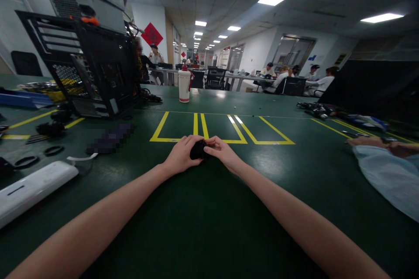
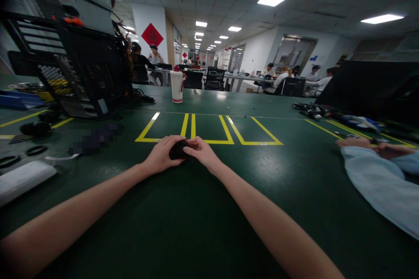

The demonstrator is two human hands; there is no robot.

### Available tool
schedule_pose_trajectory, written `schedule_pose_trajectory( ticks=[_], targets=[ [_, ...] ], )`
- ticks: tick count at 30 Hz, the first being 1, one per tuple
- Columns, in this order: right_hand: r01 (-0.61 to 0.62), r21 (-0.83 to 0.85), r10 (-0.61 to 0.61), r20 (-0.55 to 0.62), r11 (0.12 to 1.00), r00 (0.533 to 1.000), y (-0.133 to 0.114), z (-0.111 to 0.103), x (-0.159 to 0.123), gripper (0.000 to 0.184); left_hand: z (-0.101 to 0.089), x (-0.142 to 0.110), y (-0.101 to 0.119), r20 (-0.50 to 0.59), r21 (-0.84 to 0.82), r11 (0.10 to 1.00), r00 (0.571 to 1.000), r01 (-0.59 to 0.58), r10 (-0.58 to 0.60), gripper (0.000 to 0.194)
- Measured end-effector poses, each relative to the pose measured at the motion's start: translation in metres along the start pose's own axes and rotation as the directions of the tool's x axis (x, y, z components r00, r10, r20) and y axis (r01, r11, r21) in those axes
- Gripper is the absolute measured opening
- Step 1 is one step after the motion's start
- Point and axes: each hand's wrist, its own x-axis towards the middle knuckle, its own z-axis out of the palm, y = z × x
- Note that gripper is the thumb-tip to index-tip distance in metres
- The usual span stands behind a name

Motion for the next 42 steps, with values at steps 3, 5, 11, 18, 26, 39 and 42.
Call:
schedule_pose_trajectory(
  ticks=[3, 5, 11, 18, 26, 39, 42],
  targets=[
    [-0.002, -0.039, -0.001, -0.059, 0.999, 0.998, -0.0007, 0.0015, 0.0019, 0.025, 0.0001, 0.0002, 0.0000, 0.003, -0.001, 1.000, 1.000, 0.007, -0.007, 0.057],
    [-0.036, -0.044, 0.033, -0.065, 0.998, 0.997, -0.0010, 0.0014, 0.0028, 0.028, 0.0003, 0.0003, 0.0002, 0.002, 0.007, 1.000, 1.000, 0.005, -0.005, 0.057],
    [-0.011, -0.011, 0.011, 0.018, 1.000, 1.000, -0.0020, -0.0021, 0.0005, 0.038, 0.0001, 0.0004, 0.0008, -0.007, 0.021, 1.000, 1.000, -0.008, 0.008, 0.057],
    [0.010, -0.051, -0.013, -0.064, 0.999, 0.998, -0.0025, 0.0005, 0.0015, 0.025, 0.0011, 0.0001, -0.0002, -0.004, 0.007, 1.000, 1.000, 0.010, -0.010, 0.058],
    [-0.035, -0.035, 0.036, 0.021, 0.999, 0.999, -0.0028, -0.0032, 0.0010, 0.038, 0.0006, 0.0005, 0.0009, -0.011, -0.007, 1.000, 1.000, 0.006, -0.006, 0.057],
    [-0.060, -0.060, 0.059, -0.023, 0.996, 0.998, 0.0007, -0.0035, 0.0051, 0.032, 0.0003, 0.0008, 0.0002, -0.011, 0.012, 1.000, 1.000, -0.007, 0.007, 0.057],
    [-0.027, -0.021, 0.027, 0.030, 0.999, 0.999, -0.0032, -0.0032, 0.0014, 0.039, 0.0003, 0.0009, 0.0000, -0.008, 0.009, 1.000, 1.000, -0.005, 0.005, 0.058]
  ],
)
